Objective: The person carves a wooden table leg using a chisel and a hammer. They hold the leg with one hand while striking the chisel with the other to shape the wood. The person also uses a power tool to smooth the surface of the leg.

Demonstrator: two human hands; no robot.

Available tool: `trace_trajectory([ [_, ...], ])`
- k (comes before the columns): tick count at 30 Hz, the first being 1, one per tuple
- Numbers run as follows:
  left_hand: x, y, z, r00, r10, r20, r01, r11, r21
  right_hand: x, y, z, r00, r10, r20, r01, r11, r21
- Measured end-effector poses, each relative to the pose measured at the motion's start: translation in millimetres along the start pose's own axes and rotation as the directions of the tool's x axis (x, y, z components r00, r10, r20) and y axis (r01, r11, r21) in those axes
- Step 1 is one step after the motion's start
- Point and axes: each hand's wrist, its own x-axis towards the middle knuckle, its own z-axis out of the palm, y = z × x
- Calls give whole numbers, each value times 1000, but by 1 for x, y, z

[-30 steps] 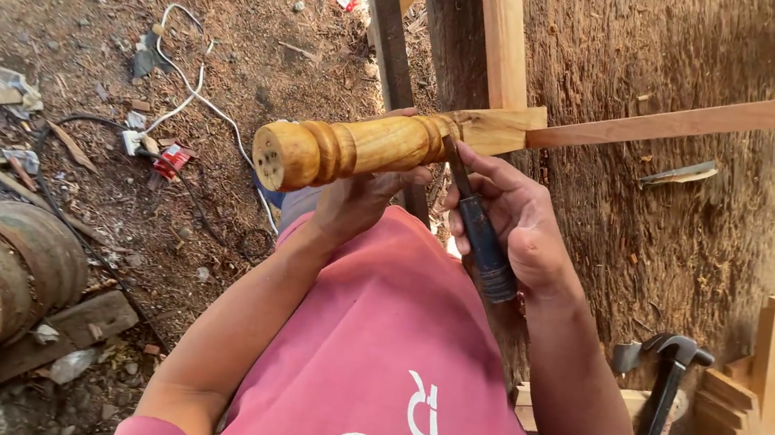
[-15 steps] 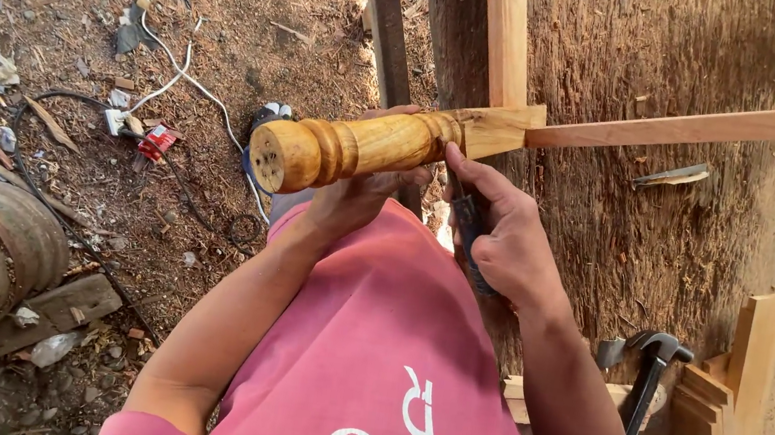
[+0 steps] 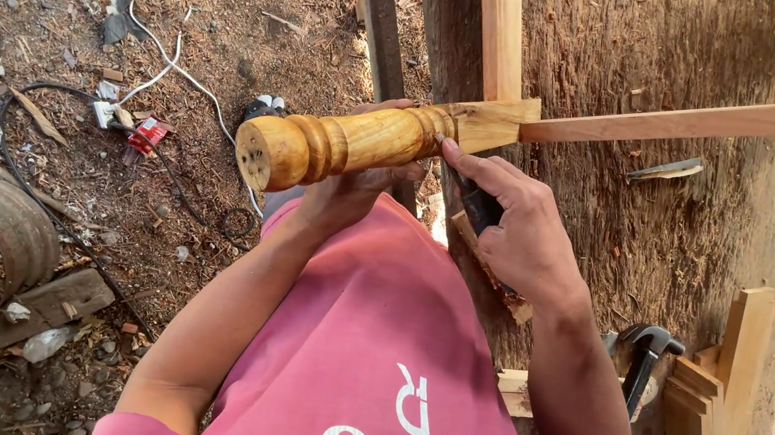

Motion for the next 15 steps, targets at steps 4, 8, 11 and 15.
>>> trace_trajectory([
  [4,0,-2,0,999,35,15,-36,998,45,1,9,4,1000,-23,-14,23,1000,2],
  [8,-1,2,0,1000,23,7,-24,999,45,1,14,9,1000,6,0,-6,1000,-24],
  [11,0,5,2,1000,14,13,-14,999,35,3,6,8,1000,4,0,-4,999,-50],
  [15,2,-3,-1,999,-8,44,7,1000,23,2,1,0,1000,18,23,-16,997,-80],
])
